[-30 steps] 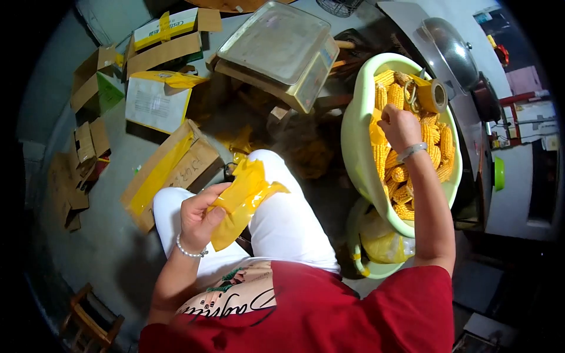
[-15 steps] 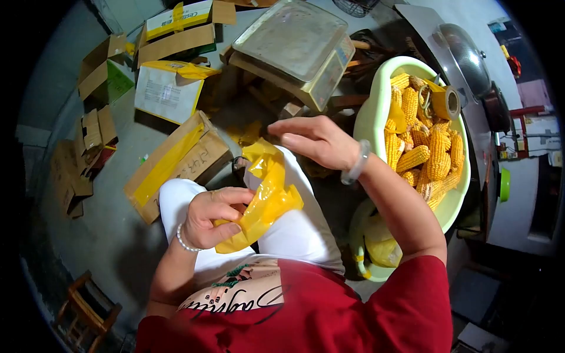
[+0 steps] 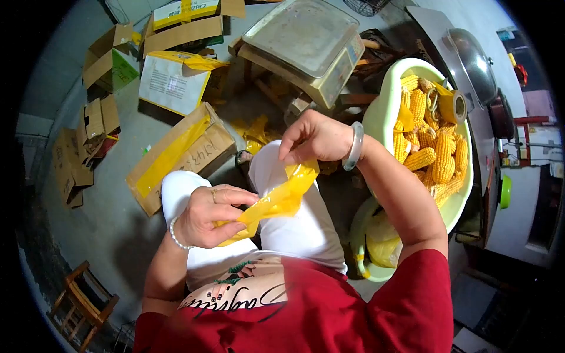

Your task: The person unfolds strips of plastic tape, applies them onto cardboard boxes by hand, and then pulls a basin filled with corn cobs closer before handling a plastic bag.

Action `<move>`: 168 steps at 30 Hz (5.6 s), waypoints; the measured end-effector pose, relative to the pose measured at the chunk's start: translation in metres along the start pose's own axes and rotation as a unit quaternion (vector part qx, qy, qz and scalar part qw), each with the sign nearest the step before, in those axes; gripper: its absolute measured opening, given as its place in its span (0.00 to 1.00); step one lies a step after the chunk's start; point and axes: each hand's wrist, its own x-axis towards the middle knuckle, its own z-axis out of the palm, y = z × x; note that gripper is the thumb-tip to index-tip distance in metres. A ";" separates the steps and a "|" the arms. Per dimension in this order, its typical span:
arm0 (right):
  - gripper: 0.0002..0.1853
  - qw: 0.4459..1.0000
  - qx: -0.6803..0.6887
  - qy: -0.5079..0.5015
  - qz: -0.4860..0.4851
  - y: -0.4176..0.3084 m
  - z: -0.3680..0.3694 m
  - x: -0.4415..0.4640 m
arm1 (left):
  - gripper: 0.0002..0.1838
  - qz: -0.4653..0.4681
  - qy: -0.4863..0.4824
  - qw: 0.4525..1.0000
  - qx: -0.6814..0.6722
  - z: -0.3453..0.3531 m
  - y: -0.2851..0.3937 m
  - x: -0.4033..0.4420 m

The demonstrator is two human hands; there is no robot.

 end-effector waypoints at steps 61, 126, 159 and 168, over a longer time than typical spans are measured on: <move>0.05 0.640 -0.416 0.602 0.235 0.100 -0.059 -0.205 | 0.07 -0.378 0.334 0.827 -0.250 -0.002 -0.027 -0.045; 0.05 0.999 -0.024 -0.036 0.000 -0.019 -0.022 0.187 | 0.03 -0.448 0.266 0.838 -0.161 -0.160 -0.047 -0.183; 0.07 0.956 0.220 0.192 0.003 0.031 0.029 0.280 | 0.11 -0.344 0.575 0.741 -0.055 -0.133 -0.105 -0.217; 0.16 0.947 0.155 0.281 -0.023 0.055 0.059 0.289 | 0.13 -0.346 0.675 0.652 -0.008 -0.116 -0.133 -0.226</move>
